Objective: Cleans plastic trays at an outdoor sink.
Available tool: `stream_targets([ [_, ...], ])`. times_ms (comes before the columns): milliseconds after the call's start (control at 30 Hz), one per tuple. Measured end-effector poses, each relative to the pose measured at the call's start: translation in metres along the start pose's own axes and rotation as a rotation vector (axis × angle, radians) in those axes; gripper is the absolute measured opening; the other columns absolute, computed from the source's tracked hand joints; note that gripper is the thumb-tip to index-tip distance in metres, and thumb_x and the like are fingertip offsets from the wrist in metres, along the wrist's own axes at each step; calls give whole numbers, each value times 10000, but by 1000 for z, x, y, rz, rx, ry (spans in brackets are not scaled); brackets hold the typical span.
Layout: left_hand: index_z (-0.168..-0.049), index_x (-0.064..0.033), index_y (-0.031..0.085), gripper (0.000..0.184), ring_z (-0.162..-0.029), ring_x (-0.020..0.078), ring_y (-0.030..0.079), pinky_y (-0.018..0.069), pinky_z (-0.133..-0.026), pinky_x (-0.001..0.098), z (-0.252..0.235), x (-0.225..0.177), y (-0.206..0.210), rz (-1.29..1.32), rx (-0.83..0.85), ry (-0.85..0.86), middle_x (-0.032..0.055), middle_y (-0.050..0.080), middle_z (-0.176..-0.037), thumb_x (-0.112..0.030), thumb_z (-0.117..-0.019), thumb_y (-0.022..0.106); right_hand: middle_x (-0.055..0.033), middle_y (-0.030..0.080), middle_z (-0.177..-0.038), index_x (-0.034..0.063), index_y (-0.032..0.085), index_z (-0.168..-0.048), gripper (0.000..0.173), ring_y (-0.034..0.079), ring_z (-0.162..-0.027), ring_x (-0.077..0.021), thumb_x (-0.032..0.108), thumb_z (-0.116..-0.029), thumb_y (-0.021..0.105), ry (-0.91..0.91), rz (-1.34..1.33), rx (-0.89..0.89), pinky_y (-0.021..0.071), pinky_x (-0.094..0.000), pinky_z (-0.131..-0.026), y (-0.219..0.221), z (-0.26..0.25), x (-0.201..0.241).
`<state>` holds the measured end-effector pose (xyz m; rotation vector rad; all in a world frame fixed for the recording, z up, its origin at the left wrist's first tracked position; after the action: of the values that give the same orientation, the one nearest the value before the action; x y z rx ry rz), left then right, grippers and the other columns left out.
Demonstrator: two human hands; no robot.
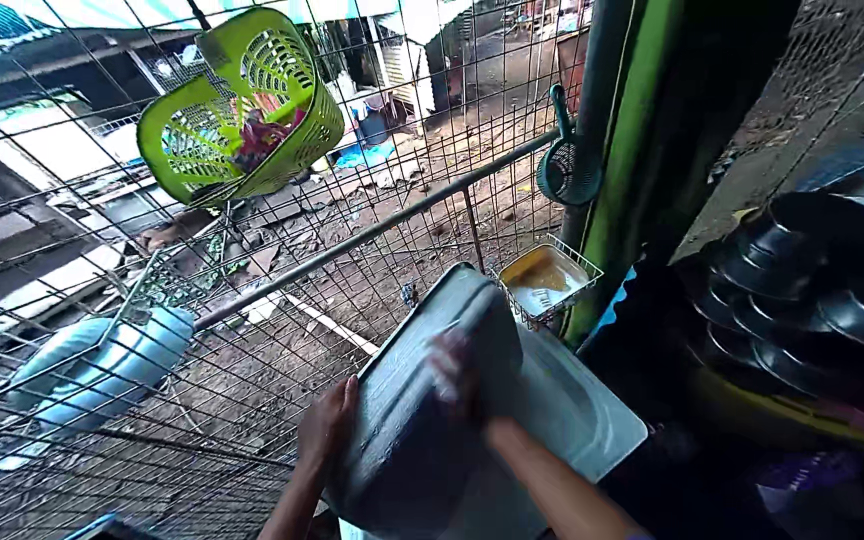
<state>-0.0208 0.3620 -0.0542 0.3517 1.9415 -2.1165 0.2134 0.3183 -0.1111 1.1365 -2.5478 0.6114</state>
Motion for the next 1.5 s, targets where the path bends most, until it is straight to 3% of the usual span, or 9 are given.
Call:
stream_targets([
  [167, -1124, -59, 740, 478, -1044, 464, 676, 477, -883, 695, 0, -2, 3, 16, 7, 15, 252, 721, -1050, -461, -1063, 489, -365, 332, -1584, -182, 321, -1508, 529, 325, -1517, -416, 30, -1032, 415, 850, -25, -61, 234, -426, -1268, -44, -38, -94],
  [367, -972, 18, 729, 529, -901, 481, 677, 470, -805, 707, -7, 5, 7, 16, -11, 35, 276, 697, -879, -432, -1064, 465, -310, 617, -1367, -159, 660, -1236, 449, 555, -1350, -436, 125, -934, 489, 410, -114, -175, 370, -524, -1197, -19, -38, -41],
  [467, -944, 55, 714, 548, -876, 468, 671, 469, -807, 697, -14, 6, 9, 37, -8, 56, 275, 687, -856, -415, -1056, 456, -351, 545, -1416, -228, 500, -1350, 438, 534, -1360, -348, 31, -997, 507, 895, -180, -313, 376, -357, -1180, -30, 25, -129],
  [633, -896, 70, 696, 500, -792, 397, 657, 476, -770, 652, -21, 4, 10, 83, -22, 78, 240, 667, -790, -348, -1051, 471, -316, 388, -1568, -76, 306, -1561, 521, 424, -1447, -404, 147, -1106, 422, 1595, -217, 53, 365, -487, -1190, -14, 180, -166],
  [900, -834, 95, 632, 471, -636, 135, 566, 494, -681, 421, -25, -2, 10, 153, -28, 129, 93, 581, -670, -275, -1058, 448, -391, 580, -1343, -251, 532, -1301, 435, 588, -1288, -446, 23, -963, 536, 955, -110, -309, 428, -429, -1145, -23, 18, -95],
  [1100, -835, 69, 625, 469, -656, 146, 562, 482, -691, 431, -28, 2, 12, 123, -9, 78, 84, 580, -690, -299, -1063, 444, -330, 371, -1579, -109, 316, -1547, 523, 382, -1485, -423, 143, -1101, 421, 1697, -98, 110, 304, -478, -1233, -10, 160, -160],
  [1167, -841, 70, 628, 465, -650, 115, 558, 486, -687, 402, -32, 0, 13, 140, -14, 88, 66, 578, -692, -299, -1062, 449, -336, 373, -1572, -128, 322, -1532, 521, 374, -1485, -419, 140, -1098, 430, 1660, -155, 228, 302, -465, -1232, -15, 127, -133],
  [1367, -823, 32, 612, 455, -611, 42, 531, 484, -651, 334, -29, 4, 13, 192, -14, 91, -14, 538, -656, -318, -1061, 445, -384, 486, -1463, -237, 490, -1363, 480, 472, -1405, -471, -20, -935, 503, 973, -115, -419, 330, -472, -1221, -37, 20, -136],
  [1500, -851, 63, 646, 463, -642, 111, 567, 498, -687, 409, -26, 2, 11, 177, -27, 64, 57, 591, -683, -305, -1059, 459, -331, 431, -1537, -119, 366, -1521, 518, 439, -1445, -409, 104, -1068, 480, 1511, -145, -246, 336, -449, -1224, -19, 146, -177],
])
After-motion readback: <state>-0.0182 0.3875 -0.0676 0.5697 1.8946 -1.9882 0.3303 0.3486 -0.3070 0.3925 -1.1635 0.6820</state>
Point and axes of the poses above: each hand's wrist, its own z-axis away from the middle knuckle, its own y-axis out of the palm, x = y × z, the point moved 7 cm from there along -z, towards the middle knuckle
